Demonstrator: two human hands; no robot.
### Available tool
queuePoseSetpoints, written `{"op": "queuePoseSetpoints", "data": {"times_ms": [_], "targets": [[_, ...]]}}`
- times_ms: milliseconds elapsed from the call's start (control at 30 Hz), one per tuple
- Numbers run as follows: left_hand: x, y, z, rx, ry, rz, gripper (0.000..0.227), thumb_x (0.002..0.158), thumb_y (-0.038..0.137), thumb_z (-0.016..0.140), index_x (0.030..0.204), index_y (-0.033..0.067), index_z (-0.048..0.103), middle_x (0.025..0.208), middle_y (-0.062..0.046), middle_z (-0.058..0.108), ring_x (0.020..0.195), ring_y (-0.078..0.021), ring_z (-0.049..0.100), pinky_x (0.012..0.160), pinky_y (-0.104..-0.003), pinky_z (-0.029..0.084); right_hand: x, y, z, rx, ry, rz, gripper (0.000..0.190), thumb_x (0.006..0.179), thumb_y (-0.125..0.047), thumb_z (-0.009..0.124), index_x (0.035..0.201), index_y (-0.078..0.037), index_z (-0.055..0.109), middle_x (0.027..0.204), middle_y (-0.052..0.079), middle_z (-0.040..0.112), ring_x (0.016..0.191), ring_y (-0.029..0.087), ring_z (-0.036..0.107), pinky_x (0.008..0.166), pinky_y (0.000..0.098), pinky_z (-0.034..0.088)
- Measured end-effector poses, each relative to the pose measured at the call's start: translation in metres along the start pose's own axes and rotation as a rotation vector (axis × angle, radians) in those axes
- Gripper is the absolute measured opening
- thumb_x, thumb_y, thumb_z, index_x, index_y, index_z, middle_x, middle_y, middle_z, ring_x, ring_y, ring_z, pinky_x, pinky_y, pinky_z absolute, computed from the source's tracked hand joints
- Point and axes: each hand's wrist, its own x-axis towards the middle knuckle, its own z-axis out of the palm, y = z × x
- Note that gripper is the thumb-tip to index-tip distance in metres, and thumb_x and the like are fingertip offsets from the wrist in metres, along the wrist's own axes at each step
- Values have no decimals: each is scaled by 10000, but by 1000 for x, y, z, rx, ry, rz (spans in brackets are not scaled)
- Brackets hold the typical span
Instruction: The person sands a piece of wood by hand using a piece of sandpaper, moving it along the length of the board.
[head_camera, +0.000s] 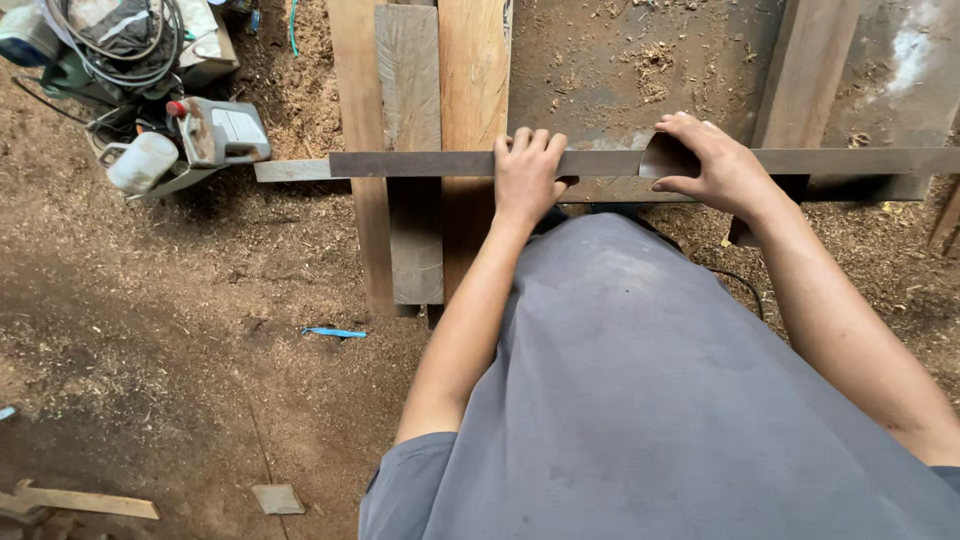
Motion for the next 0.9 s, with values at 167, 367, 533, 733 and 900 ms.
{"op": "queuePoseSetpoints", "data": {"times_ms": [167, 367, 533, 733, 900], "targets": [[2, 1, 5, -12, 16, 0, 541, 573, 325, 917, 1023, 195, 647, 984, -16, 634, 987, -256, 607, 876, -450, 425, 21, -23, 20, 45, 37, -101, 789, 767, -315, 849, 1451, -94, 523, 1563, 128, 487, 1480, 314, 420, 1232, 435, 345], [-4, 1, 6, -97, 78, 21, 528, 572, 315, 906, 1023, 193, 658, 976, -13, 632, 984, -255, 594, 900, -438, 427, 9, -12, 10, 16, 17, -29, 721, 813, -236, 833, 1464, -120, 547, 1584, 101, 516, 1506, 283, 425, 1241, 428, 343], [-3, 3, 8, -86, 63, 36, 502, 569, 257, 888, 1016, 197, 667, 980, 1, 643, 1016, -238, 594, 920, -421, 421, -9, -10, 4, 53, 59, 70, 806, 768, -275, 845, 1483, -115, 511, 1564, 112, 498, 1476, 285, 421, 1220, 425, 340], [3, 3, 7, -54, -10, 8, 517, 604, 253, 896, 1070, 208, 677, 1016, -11, 652, 1054, -241, 579, 918, -441, 406, 17, -29, 34, 28, 32, -168, 823, 759, -267, 854, 1483, -93, 502, 1568, 144, 481, 1489, 309, 399, 1242, 458, 298], [-4, -4, -7, -16, 112, -12, 613, 478, 331, 922, 1032, 229, 682, 1000, -11, 663, 1115, -243, 570, 938, -506, 387, 1, -3, 25, 26, 53, -61, 799, 783, -275, 854, 1481, -96, 511, 1578, 132, 489, 1514, 310, 385, 1247, 447, 308]]}}
